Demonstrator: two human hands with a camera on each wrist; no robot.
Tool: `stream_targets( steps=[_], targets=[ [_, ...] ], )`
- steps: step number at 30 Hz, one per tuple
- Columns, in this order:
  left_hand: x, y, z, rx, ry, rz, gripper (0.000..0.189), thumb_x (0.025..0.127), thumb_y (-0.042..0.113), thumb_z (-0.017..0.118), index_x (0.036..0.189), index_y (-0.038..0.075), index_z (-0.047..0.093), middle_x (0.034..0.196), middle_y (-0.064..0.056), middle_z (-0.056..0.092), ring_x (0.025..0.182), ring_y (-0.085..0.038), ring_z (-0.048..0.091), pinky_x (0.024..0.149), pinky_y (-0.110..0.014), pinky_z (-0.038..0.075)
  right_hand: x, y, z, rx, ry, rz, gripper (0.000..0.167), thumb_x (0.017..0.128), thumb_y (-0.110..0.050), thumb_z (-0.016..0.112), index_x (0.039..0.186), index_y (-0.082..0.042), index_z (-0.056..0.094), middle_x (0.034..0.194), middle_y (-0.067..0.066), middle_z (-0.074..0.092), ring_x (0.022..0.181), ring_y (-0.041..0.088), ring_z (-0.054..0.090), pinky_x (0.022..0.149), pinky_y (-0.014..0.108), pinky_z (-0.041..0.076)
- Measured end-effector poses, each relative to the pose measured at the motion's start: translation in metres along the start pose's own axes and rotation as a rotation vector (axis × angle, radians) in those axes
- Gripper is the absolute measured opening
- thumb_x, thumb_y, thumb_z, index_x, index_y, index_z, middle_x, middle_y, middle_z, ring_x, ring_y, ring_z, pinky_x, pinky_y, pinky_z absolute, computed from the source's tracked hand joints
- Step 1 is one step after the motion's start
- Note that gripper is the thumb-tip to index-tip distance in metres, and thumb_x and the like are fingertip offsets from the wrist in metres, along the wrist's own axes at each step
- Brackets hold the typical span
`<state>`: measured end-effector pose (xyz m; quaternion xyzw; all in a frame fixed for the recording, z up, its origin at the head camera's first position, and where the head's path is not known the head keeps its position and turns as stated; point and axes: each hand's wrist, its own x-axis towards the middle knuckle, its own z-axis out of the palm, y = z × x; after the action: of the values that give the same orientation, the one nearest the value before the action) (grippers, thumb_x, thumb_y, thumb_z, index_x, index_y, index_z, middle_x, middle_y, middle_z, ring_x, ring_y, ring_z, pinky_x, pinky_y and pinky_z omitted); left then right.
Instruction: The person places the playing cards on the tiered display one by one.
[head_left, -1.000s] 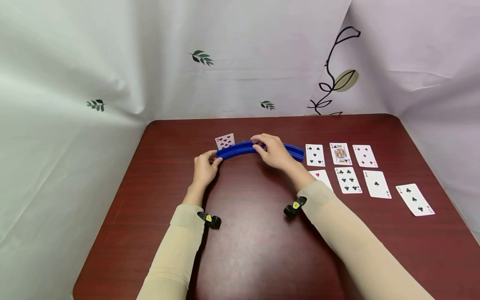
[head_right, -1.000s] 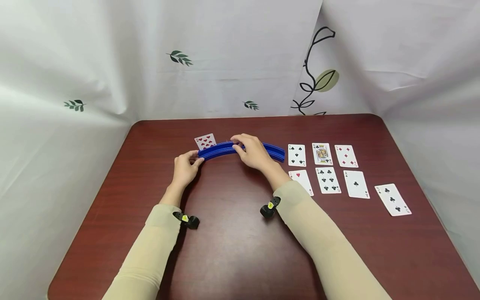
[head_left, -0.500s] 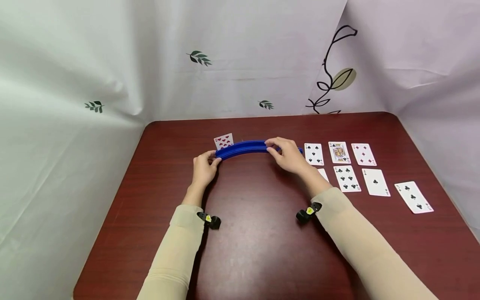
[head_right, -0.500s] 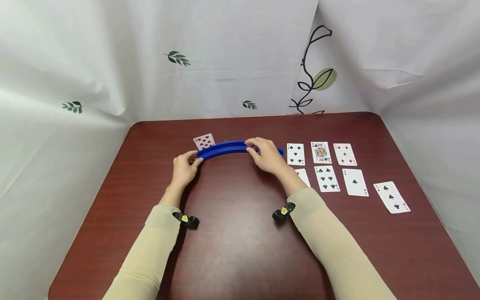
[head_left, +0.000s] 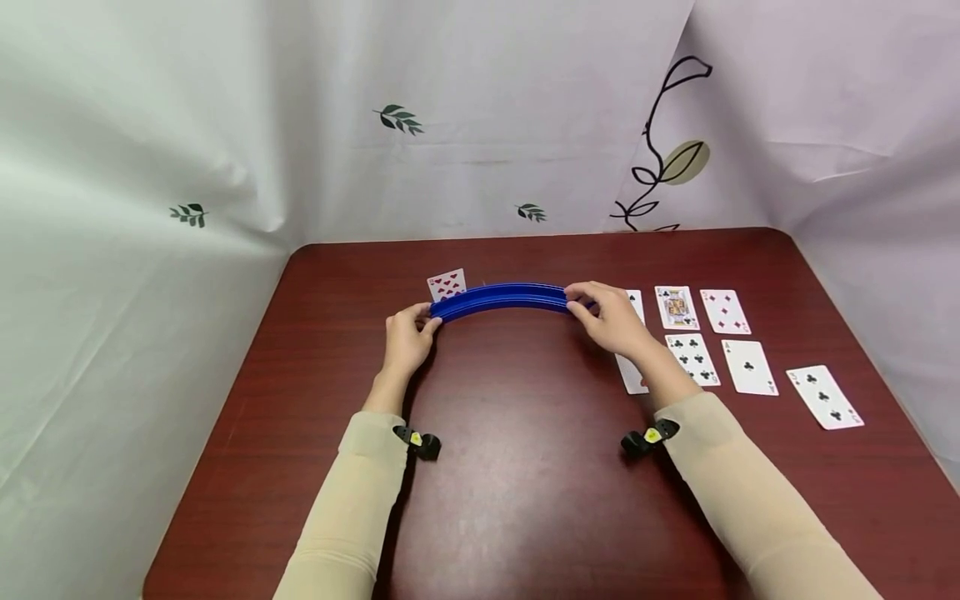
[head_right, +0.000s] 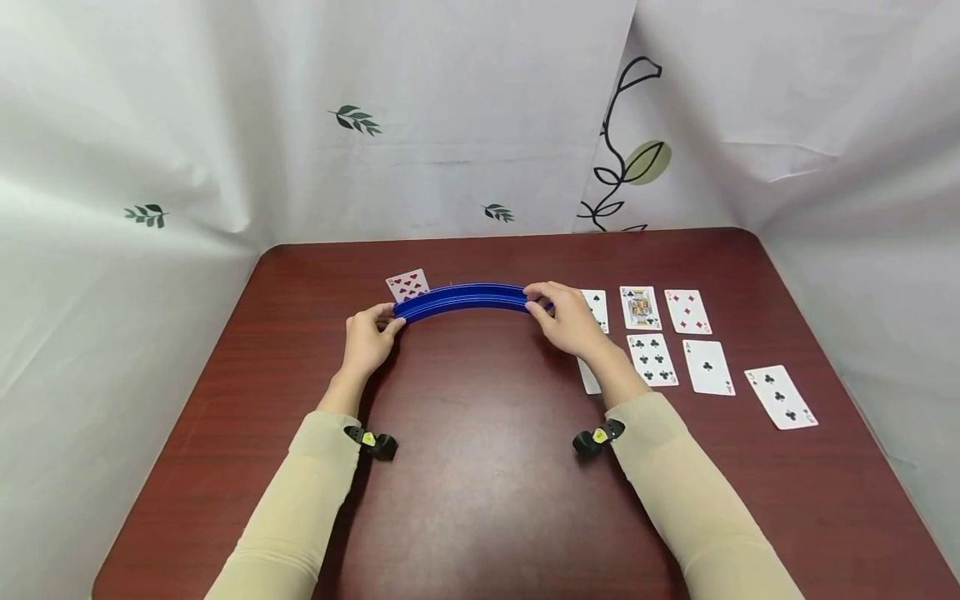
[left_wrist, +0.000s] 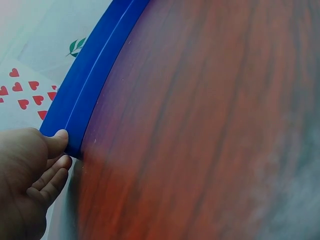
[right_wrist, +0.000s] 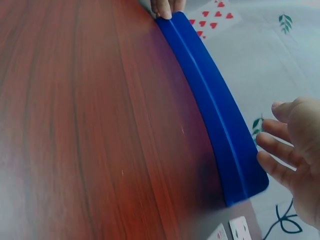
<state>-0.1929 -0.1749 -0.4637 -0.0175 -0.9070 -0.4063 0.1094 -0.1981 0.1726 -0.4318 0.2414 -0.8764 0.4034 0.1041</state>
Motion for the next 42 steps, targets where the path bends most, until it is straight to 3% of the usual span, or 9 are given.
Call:
stream_targets(
  steps=[13,30,42],
  targets=[
    [-0.001,-0.001,0.000,0.010,-0.009,-0.008,0.034,0.096,0.010,0.070,0.126,-0.008,0.067,0.104,-0.022,0.073,0.096,-0.032,0.071,0.089,-0.044,0.057,-0.017,0.016,-0.020,-0.020,0.060,0.003,0.018,0.094,-0.001,0.070,0.112,0.005,0.070,0.101,0.017,0.072,0.087,0.030,0.068,0.072,0.048,0.060],
    [-0.001,-0.002,0.002,0.020,-0.004,-0.006,0.033,0.097,0.011,0.071,0.125,-0.007,0.068,0.103,-0.021,0.073,0.095,-0.031,0.070,0.088,-0.042,0.057,-0.033,0.025,-0.046,-0.119,0.036,0.147,0.025,0.100,-0.011,0.065,0.121,0.003,0.067,0.112,0.023,0.071,0.090,0.041,0.071,0.079,0.056,0.057],
    [-0.002,-0.002,0.000,0.030,-0.007,-0.008,0.034,0.097,0.011,0.070,0.126,-0.007,0.067,0.104,-0.021,0.073,0.096,-0.031,0.070,0.089,-0.043,0.057,-0.047,0.041,-0.062,-0.133,0.094,0.131,0.023,0.097,-0.004,0.067,0.117,0.007,0.068,0.109,0.025,0.071,0.098,0.043,0.070,0.084,0.057,0.055]
  ],
)
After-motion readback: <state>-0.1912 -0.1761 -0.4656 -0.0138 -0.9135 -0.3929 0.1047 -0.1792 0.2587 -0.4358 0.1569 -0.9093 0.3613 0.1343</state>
